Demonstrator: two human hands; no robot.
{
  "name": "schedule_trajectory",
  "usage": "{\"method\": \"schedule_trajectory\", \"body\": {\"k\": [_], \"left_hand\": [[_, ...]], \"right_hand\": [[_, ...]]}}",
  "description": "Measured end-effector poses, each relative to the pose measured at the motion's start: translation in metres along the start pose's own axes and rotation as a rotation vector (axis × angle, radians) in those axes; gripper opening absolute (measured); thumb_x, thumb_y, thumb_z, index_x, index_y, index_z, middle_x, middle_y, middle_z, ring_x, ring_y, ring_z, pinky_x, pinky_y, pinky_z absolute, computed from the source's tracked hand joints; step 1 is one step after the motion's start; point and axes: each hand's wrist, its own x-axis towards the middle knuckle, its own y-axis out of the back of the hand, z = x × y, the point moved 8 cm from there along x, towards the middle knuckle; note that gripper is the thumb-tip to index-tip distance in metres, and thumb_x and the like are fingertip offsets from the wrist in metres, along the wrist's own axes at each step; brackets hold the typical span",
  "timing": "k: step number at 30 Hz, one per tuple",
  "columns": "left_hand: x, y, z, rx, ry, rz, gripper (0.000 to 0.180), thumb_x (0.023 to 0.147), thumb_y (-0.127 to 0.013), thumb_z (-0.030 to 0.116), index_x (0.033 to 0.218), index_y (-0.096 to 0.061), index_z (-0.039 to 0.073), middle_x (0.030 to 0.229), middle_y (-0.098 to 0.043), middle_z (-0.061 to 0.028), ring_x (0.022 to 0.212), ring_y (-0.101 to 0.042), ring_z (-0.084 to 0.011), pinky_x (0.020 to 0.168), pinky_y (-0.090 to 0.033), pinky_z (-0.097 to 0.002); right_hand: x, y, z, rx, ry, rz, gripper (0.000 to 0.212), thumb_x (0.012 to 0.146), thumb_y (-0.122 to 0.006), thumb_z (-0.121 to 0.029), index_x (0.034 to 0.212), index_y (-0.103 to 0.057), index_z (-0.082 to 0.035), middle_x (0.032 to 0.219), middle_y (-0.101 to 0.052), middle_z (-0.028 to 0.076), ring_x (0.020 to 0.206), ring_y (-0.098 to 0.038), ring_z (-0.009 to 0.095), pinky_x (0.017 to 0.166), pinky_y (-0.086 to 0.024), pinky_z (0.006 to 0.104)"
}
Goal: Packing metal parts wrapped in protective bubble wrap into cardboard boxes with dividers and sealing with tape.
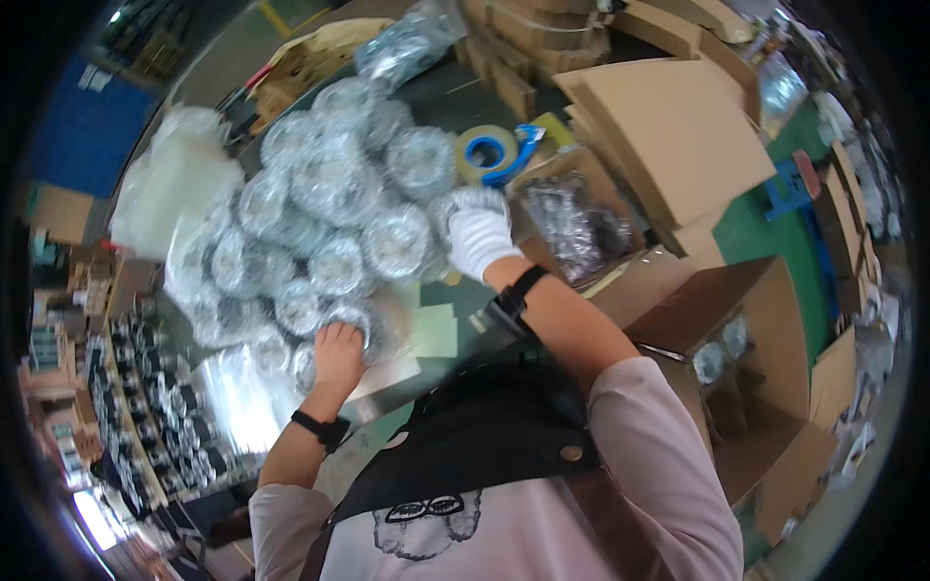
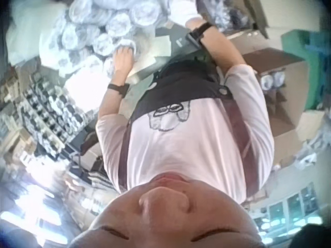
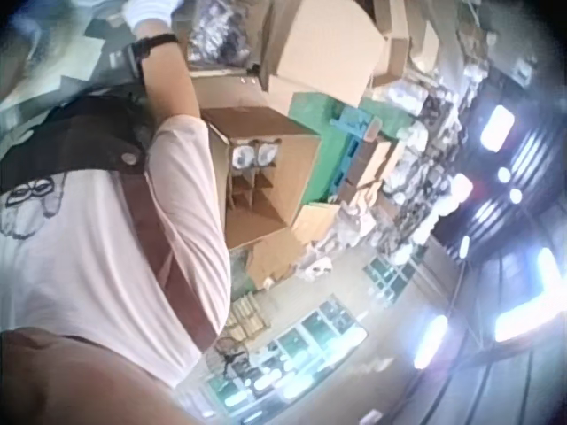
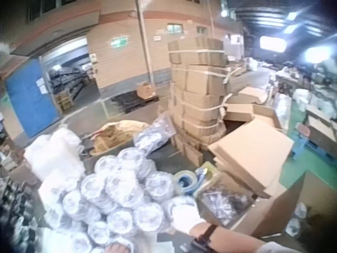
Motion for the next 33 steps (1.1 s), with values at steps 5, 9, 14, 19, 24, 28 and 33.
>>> {"method": "schedule_trajectory", "body": {"k": [5,9,14,19,24,28,33], "left_hand": [[0.006,-0.04,-0.015,-0.026,-0.079,0.007,0.065,0.06,-0.082,0.055,0.092,-0.064,0.001,0.098,-0.062,-0.0178,0.101,-0.055,-0.0362,0.092,-0.039,-0.0475],[0.022,-0.027,-0.026,-0.305,0.175,-0.134,0.073,0.065,-0.084,0.048,0.102,-0.062,-0.01,0.103,-0.064,-0.0289,0.091,-0.062,-0.0429,0.083,-0.048,-0.048],[0.037,0.052,0.048,-0.803,0.365,-0.077,0.066,0.074,-0.084,0.027,0.121,-0.056,-0.011,0.116,-0.063,-0.0244,0.103,-0.062,-0.0305,0.092,-0.047,-0.0385],[0.061,0.129,0.173,-1.074,0.371,0.017,0.081,0.072,-0.085,0.029,0.132,-0.044,-0.007,0.121,-0.057,-0.0183,0.106,-0.056,-0.0245,0.097,-0.042,-0.0384],[0.111,0.221,0.401,-1.335,0.067,-0.268,0.066,0.059,-0.092,0.015,0.114,-0.06,-0.006,0.104,-0.067,-0.0111,0.099,-0.064,-0.0191,0.089,-0.051,-0.0338],[0.142,0.235,0.625,-0.574,-1.014,-0.39,0.06,0.065,-0.085,0.029,0.116,-0.064,0.006,0.113,-0.065,-0.0154,0.112,-0.055,-0.0376,0.099,-0.042,-0.0432],[0.115,0.084,0.8,0.05,-1.389,-0.437,0.031,0.069,-0.076,0.028,0.091,-0.07,0.007,0.098,-0.069,-0.0133,0.099,-0.063,-0.0291,0.086,-0.049,-0.0431]], "right_hand": [[-0.141,0.045,0.1,1.111,-0.396,-0.11,0.041,0.082,-0.074,-0.034,0.105,-0.069,0.0,0.093,-0.071,0.011,0.085,-0.064,0.018,0.081,-0.051,0.0349],[-0.336,0.125,0.178,1.422,-0.679,0.382,0.034,0.087,-0.072,-0.024,0.107,-0.067,0.003,0.094,-0.069,0.005,0.087,-0.06,0.011,0.08,-0.05,0.028],[-0.541,0.18,0.282,1.353,-0.745,1.14,0.063,0.078,-0.082,-0.024,0.127,-0.054,0.003,0.115,-0.065,0.007,0.101,-0.062,0.017,0.092,-0.049,0.0328],[-0.625,0.105,0.461,0.436,-1.233,0.73,0.034,0.078,-0.072,-0.015,0.106,-0.064,0.002,0.097,-0.07,0.012,0.09,-0.068,0.025,0.079,-0.054,0.0374],[-0.588,-0.009,0.538,0.079,-1.466,0.22,0.034,0.079,-0.065,-0.018,0.108,-0.065,-0.002,0.102,-0.069,0.02,0.093,-0.067,0.035,0.081,-0.053,0.0462],[-0.593,-0.033,0.554,0.243,-1.041,0.111,0.03,0.074,-0.066,-0.025,0.09,-0.071,0.0,0.098,-0.069,0.023,0.092,-0.066,0.039,0.083,-0.053,0.0435],[-0.666,0.152,0.491,0.952,-0.875,1.083,0.036,0.092,-0.066,-0.021,0.118,-0.062,0.003,0.112,-0.069,0.013,0.104,-0.066,0.02,0.091,-0.05,0.0301]]}}
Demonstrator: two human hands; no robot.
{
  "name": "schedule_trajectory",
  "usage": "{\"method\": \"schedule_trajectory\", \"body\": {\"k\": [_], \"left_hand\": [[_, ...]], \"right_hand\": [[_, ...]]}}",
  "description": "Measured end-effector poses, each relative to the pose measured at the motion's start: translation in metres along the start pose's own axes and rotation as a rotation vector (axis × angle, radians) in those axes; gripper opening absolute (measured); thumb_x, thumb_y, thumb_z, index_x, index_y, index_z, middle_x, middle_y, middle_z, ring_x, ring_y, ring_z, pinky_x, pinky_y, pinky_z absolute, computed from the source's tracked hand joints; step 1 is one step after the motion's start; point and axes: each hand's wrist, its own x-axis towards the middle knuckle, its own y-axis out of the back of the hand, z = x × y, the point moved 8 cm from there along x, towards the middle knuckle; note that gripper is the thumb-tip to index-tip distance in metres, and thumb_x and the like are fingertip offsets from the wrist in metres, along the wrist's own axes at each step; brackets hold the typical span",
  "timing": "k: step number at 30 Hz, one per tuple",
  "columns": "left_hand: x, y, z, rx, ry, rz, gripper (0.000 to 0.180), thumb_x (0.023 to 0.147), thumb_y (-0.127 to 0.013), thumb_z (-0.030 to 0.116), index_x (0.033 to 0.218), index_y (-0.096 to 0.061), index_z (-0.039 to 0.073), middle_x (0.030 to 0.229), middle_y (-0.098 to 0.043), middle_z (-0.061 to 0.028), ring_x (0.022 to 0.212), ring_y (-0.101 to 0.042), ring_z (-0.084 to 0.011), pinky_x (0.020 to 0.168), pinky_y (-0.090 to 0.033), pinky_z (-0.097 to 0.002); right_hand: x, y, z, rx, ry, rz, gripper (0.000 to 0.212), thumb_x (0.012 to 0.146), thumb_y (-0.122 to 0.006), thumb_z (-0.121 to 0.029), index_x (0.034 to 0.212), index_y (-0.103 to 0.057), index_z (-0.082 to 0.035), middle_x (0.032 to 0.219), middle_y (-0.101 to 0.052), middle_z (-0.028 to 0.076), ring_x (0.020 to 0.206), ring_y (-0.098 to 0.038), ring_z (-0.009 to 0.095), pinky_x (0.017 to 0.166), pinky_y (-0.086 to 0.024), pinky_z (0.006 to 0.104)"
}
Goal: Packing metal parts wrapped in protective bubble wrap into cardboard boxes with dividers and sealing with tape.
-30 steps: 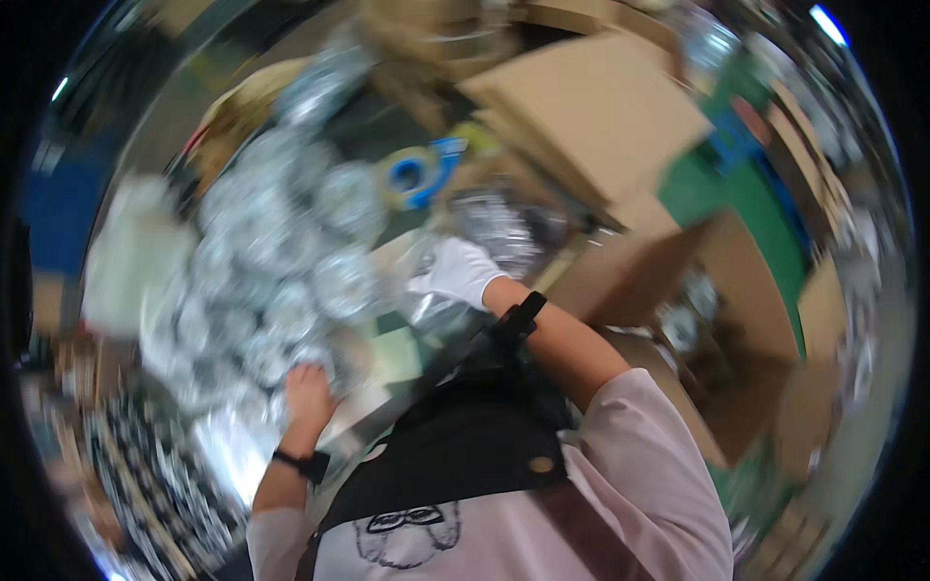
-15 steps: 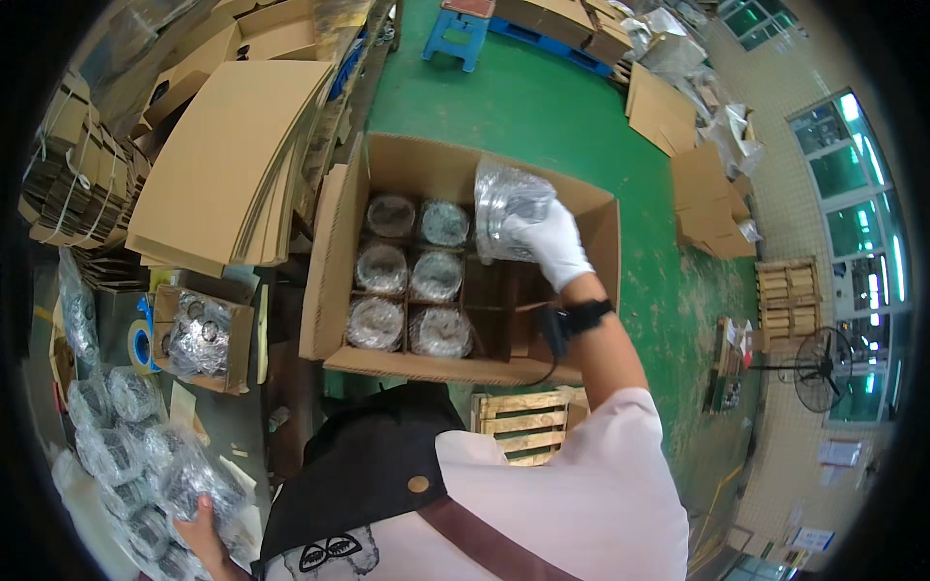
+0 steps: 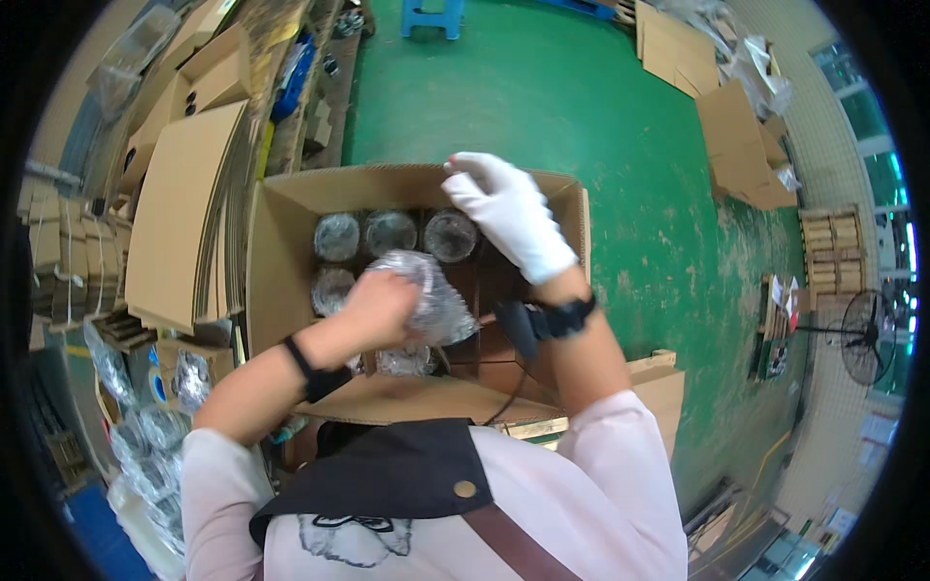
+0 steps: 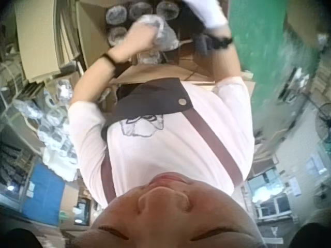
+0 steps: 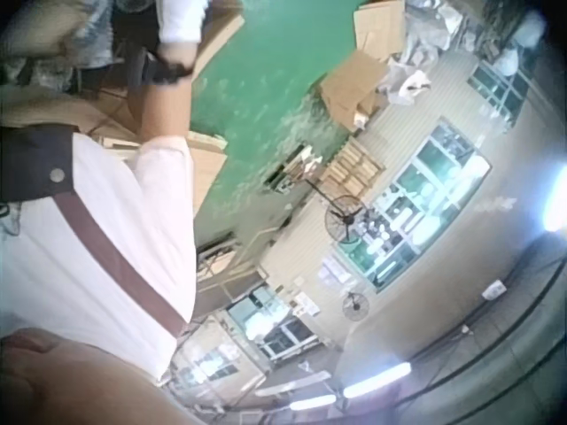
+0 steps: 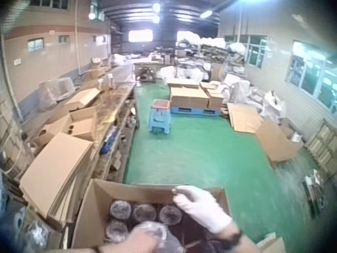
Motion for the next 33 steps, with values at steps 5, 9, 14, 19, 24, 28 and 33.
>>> {"method": "schedule_trajectory", "body": {"k": [5,9,14,19,24,28,33], "left_hand": [[0.098,-0.079,0.052,0.325,0.024,0.102,0.02,0.084,-0.057,0.016,0.097,-0.071,0.012,0.101,-0.069,-0.0074,0.104,-0.059,-0.0251,0.087,-0.04,-0.0378],[0.096,-0.125,0.035,0.194,-0.025,0.147,0.026,0.082,-0.06,0.017,0.104,-0.063,0.006,0.11,-0.062,-0.0149,0.106,-0.056,-0.0284,0.091,-0.041,-0.0394],[0.031,-0.036,0.029,-0.361,-0.087,-0.318,0.039,0.082,-0.068,0.021,0.116,-0.06,0.002,0.112,-0.062,-0.018,0.109,-0.059,-0.0315,0.092,-0.047,-0.0426],[-0.227,0.12,0.005,-0.449,-0.086,0.608,0.033,0.089,-0.066,0.029,0.11,-0.062,0.004,0.101,-0.064,-0.0114,0.096,-0.061,-0.031,0.084,-0.046,-0.0423],[-0.478,-0.029,-0.039,-0.803,0.675,0.84,0.028,0.091,-0.066,0.029,0.106,-0.062,0.006,0.094,-0.064,-0.0111,0.091,-0.061,-0.0325,0.078,-0.047,-0.0402],[-0.647,-0.252,0.014,-0.471,1.683,0.69,0.054,0.074,-0.08,0.03,0.116,-0.059,0.002,0.111,-0.061,-0.0179,0.105,-0.057,-0.0381,0.09,-0.046,-0.046],[-0.783,-0.334,0.08,-0.23,2.095,0.763,0.072,0.064,-0.086,0.021,0.125,-0.051,0.006,0.123,-0.053,-0.013,0.116,-0.05,-0.0316,0.095,-0.04,-0.0447]], "right_hand": [[-0.111,0.091,-0.041,0.301,-0.077,0.187,0.021,0.096,-0.059,-0.006,0.115,-0.062,0.004,0.113,-0.067,0.017,0.103,-0.066,0.024,0.092,-0.053,0.0342],[-0.188,0.11,-0.015,0.283,-0.231,0.343,0.02,0.095,-0.058,-0.002,0.114,-0.062,0.004,0.109,-0.069,0.015,0.1,-0.067,0.022,0.091,-0.053,0.0335],[-0.183,0.055,-0.024,0.264,-0.223,0.208,0.019,0.096,-0.056,-0.003,0.114,-0.062,0.004,0.108,-0.069,0.015,0.098,-0.067,0.021,0.091,-0.053,0.0331],[-0.173,-0.07,-0.081,0.108,-0.099,-0.158,0.016,0.098,-0.054,-0.004,0.109,-0.062,0.003,0.106,-0.068,0.013,0.093,-0.067,0.02,0.087,-0.052,0.0323],[-0.203,-0.26,-0.106,0.217,-0.197,-0.757,0.016,0.093,-0.056,-0.001,0.108,-0.061,0.001,0.107,-0.067,0.014,0.094,-0.067,0.021,0.087,-0.052,0.0329],[-0.277,-0.438,-0.135,0.002,0.016,-1.276,0.021,0.089,-0.063,-0.007,0.108,-0.063,0.001,0.105,-0.068,0.012,0.092,-0.067,0.017,0.083,-0.052,0.0289],[-0.377,-0.638,-0.186,-0.227,0.95,-1.465,0.027,0.084,-0.068,-0.022,0.1,-0.064,-0.001,0.09,-0.064,0.017,0.084,-0.067,0.029,0.077,-0.054,0.0399]]}}
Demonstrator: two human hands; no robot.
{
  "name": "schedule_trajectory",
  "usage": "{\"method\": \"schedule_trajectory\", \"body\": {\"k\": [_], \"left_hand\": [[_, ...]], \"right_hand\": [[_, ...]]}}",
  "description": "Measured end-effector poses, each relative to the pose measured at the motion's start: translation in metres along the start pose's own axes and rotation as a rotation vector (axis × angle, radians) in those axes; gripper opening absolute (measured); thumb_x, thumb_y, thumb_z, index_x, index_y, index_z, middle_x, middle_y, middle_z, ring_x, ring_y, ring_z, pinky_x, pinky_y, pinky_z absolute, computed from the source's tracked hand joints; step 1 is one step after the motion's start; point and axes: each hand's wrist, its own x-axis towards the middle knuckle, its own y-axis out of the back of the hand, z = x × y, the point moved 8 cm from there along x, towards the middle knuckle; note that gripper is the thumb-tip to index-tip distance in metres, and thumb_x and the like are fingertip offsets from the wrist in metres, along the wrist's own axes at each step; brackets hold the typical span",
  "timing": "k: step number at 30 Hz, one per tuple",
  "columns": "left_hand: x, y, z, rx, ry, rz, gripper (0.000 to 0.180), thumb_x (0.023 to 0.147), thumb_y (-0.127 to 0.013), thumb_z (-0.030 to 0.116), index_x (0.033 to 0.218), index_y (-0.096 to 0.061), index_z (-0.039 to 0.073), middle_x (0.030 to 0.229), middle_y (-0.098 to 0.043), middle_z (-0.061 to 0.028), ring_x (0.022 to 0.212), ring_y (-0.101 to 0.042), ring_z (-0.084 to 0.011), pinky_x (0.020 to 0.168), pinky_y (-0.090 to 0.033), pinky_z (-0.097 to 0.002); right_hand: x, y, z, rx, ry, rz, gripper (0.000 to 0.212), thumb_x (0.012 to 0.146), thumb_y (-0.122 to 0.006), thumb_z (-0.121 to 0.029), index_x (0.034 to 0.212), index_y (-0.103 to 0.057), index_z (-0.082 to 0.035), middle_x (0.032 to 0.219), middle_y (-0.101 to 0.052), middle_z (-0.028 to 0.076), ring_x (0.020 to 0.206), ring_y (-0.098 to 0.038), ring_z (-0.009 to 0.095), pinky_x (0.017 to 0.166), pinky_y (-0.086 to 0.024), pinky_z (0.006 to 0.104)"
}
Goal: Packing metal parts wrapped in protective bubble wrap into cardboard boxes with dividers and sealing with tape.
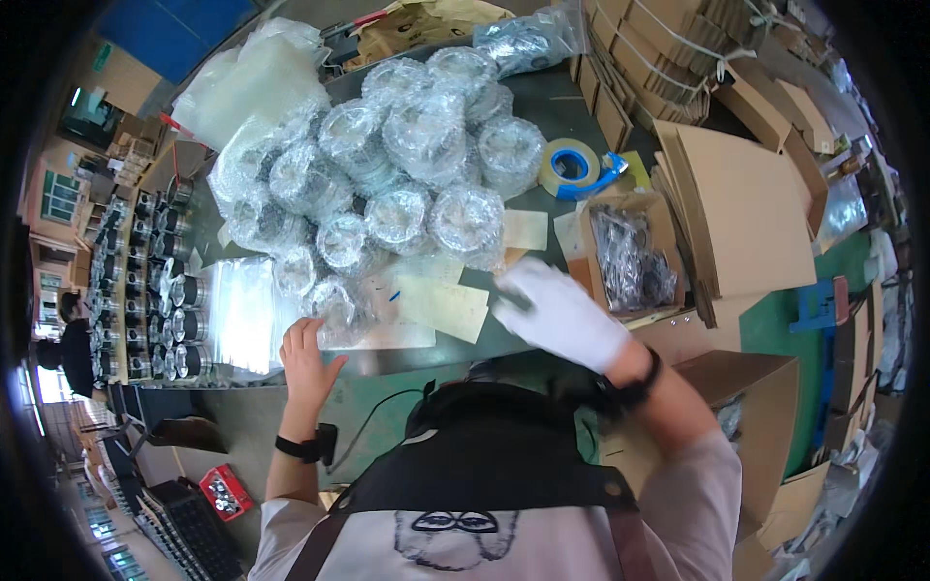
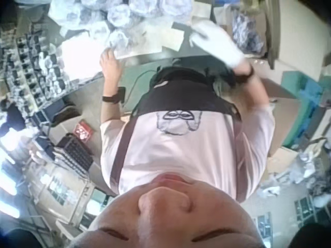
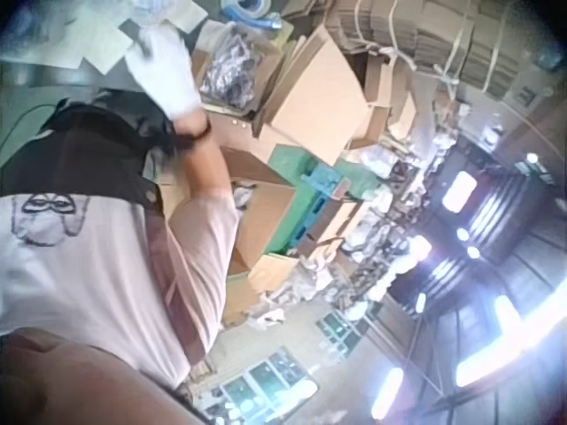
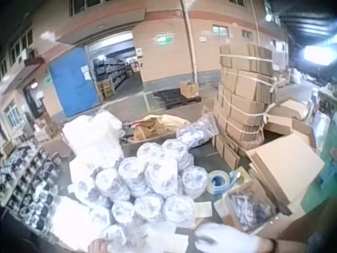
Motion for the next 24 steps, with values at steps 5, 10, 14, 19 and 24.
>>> {"method": "schedule_trajectory", "body": {"k": [5,10,14,19,24], "left_hand": [[0.028,-0.052,-0.009,0.205,-0.238,-0.147,0.069,0.062,-0.085,0.038,0.117,-0.057,0.009,0.121,-0.054,-0.0055,0.116,-0.048,-0.0264,0.099,-0.033,-0.0467],[0.055,-0.081,-0.01,0.068,-0.407,-0.143,0.053,0.066,-0.076,0.053,0.09,-0.065,0.006,0.094,-0.063,-0.0128,0.094,-0.056,-0.0317,0.086,-0.038,-0.0491],[0.062,-0.1,-0.022,0.114,-0.396,-0.02,0.062,0.072,-0.072,0.061,0.082,-0.062,0.001,0.087,-0.061,-0.0201,0.079,-0.055,-0.0391,0.071,-0.041,-0.0516],[0.037,-0.019,0.049,-0.421,-0.049,-0.258,0.063,0.081,-0.078,0.037,0.118,-0.061,-0.011,0.108,-0.067,-0.0262,0.094,-0.065,-0.035,0.088,-0.05,-0.0394],[0.036,-0.07,0.073,-0.486,-0.485,-0.424,0.087,0.075,-0.073,0.063,0.119,-0.059,-0.01,0.099,-0.067,-0.0263,0.085,-0.064,-0.0389,0.086,-0.048,-0.0464]], "right_hand": [[0.127,-0.117,0.055,-0.647,-0.151,-0.221,0.037,0.083,-0.064,-0.023,0.108,-0.063,0.004,0.105,-0.065,0.024,0.095,-0.066,0.034,0.084,-0.052,0.0415],[0.124,-0.132,0.093,-0.588,-0.32,0.033,0.019,0.078,-0.055,-0.01,0.085,-0.07,-0.001,0.072,-0.069,0.018,0.069,-0.071,0.03,0.063,-0.056,0.0466],[0.018,-0.051,0.103,-0.015,-0.597,0.075,0.029,0.074,-0.072,-0.027,0.086,-0.068,-0.001,0.081,-0.07,0.016,0.077,-0.069,0.032,0.071,-0.055,0.0424],[-0.266,0.081,0.039,0.806,-0.814,0.645,0.036,0.078,-0.076,-0.021,0.105,-0.068,0.001,0.096,-0.07,0.005,0.088,-0.061,0.011,0.081,-0.05,0.0291],[-0.535,0.187,-0.024,0.478,-0.881,1.533,0.038,0.078,-0.075,-0.017,0.109,-0.066,0.003,0.099,-0.071,0.007,0.089,-0.065,0.014,0.08,-0.053,0.0303]]}}
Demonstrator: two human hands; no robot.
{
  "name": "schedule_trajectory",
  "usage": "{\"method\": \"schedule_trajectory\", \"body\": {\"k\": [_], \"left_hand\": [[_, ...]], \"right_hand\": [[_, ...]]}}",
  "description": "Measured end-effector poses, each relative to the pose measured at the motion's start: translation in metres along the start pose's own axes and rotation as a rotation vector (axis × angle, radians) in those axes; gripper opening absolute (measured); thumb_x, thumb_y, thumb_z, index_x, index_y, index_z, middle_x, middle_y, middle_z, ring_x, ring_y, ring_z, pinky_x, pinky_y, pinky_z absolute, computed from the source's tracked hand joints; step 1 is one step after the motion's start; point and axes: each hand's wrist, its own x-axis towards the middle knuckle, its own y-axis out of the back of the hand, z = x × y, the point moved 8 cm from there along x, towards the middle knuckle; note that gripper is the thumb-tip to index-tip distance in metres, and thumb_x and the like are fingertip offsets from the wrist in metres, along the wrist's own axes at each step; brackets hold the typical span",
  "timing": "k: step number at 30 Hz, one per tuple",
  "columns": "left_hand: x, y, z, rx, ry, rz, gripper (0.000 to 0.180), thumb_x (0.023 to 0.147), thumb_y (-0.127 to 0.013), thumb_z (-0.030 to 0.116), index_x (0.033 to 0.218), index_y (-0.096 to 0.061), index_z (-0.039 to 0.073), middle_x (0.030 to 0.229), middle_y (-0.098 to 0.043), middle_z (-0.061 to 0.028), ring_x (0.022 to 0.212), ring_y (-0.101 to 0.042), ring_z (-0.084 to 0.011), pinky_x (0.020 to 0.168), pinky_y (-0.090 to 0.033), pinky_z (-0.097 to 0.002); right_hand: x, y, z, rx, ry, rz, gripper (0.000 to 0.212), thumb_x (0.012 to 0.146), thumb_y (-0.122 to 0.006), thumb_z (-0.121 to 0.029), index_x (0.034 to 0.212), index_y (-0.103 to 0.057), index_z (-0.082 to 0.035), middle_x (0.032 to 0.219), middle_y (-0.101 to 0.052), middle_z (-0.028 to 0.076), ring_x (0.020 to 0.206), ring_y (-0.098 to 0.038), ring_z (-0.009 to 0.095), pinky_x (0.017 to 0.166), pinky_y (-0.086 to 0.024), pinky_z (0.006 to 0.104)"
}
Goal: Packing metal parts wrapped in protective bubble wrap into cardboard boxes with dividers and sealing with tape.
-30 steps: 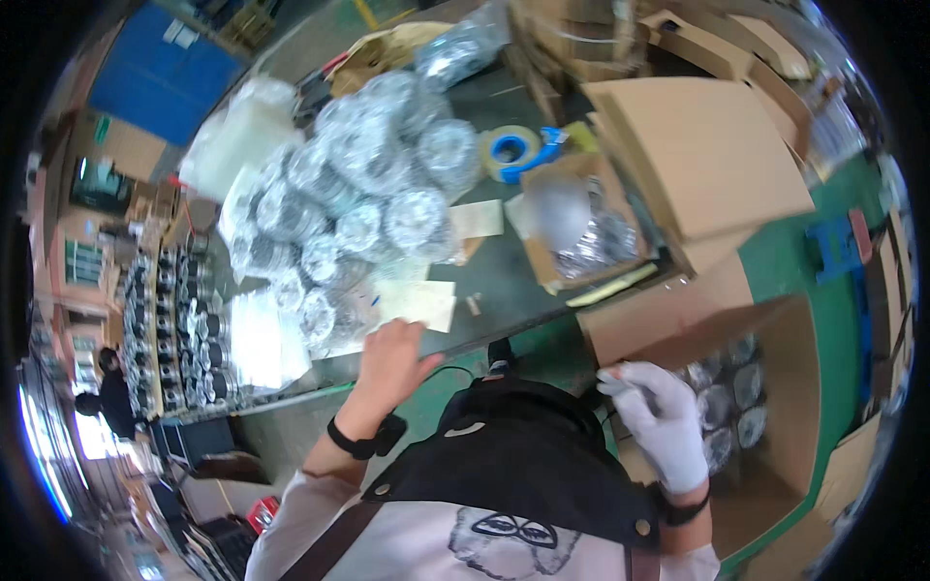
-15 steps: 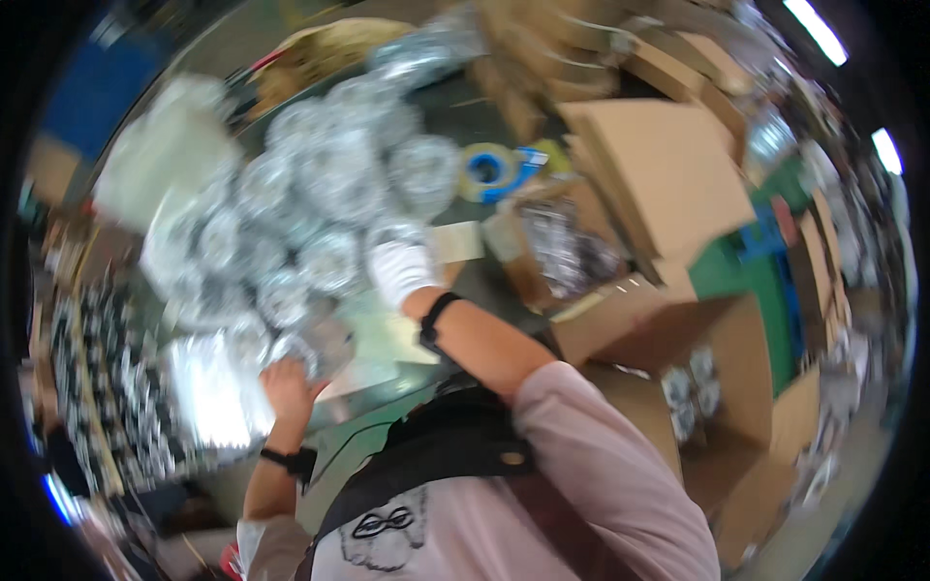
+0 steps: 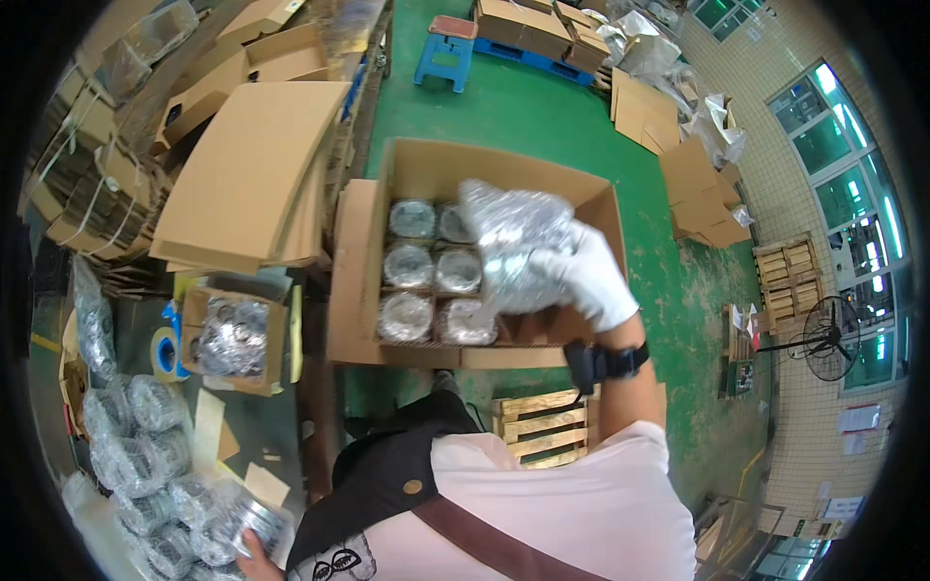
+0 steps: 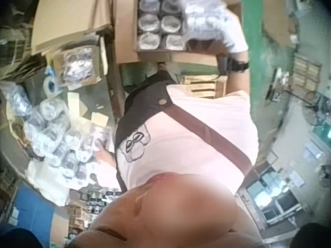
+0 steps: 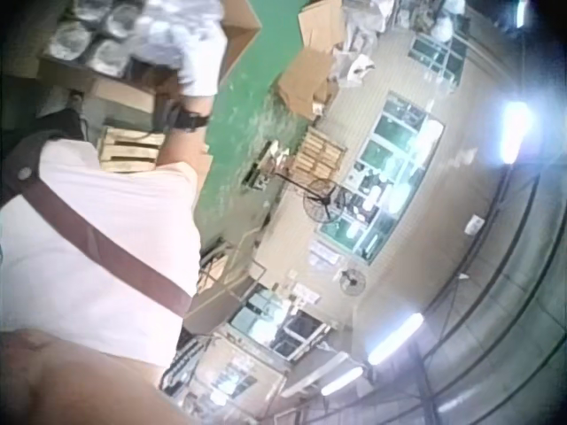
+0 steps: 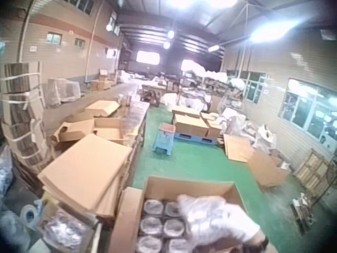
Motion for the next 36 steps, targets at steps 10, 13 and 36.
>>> {"method": "schedule_trajectory", "body": {"k": [10,13,36], "left_hand": [[0.091,-0.137,0.482,-0.06,-0.639,-0.146,0.055,0.066,-0.086,0.033,0.1,-0.062,-0.003,0.099,-0.061,-0.019,0.093,-0.056,-0.0406,0.083,-0.043,-0.0459],[0.077,-0.231,0.602,0.198,-0.945,-0.447,0.054,0.069,-0.082,0.04,0.097,-0.062,-0.002,0.097,-0.063,-0.0172,0.097,-0.057,-0.0342,0.084,-0.042,-0.0428],[-0.074,-0.502,0.597,0.519,-2.091,-1.019,0.011,0.078,-0.055,0.017,0.084,-0.06,0.009,0.087,-0.056,-0.004,0.088,-0.055,-0.0192,0.076,-0.039,-0.0329]], "right_hand": [[0.167,0.126,0.228,-1.893,0.3,-0.051,0.016,0.082,-0.051,-0.005,0.081,-0.068,-0.006,0.083,-0.069,0.017,0.079,-0.069,0.029,0.067,-0.054,0.0431],[0.18,0.16,0.253,-1.628,-0.055,-0.079,0.019,0.078,-0.063,-0.015,0.092,-0.071,-0.005,0.092,-0.07,0.019,0.091,-0.068,0.033,0.081,-0.054,0.0425],[-0.039,0.265,0.103,0.153,-0.202,0.429,0.021,0.092,-0.061,0.001,0.112,-0.063,0.003,0.108,-0.07,0.01,0.102,-0.066,0.015,0.093,-0.051,0.0283]]}}
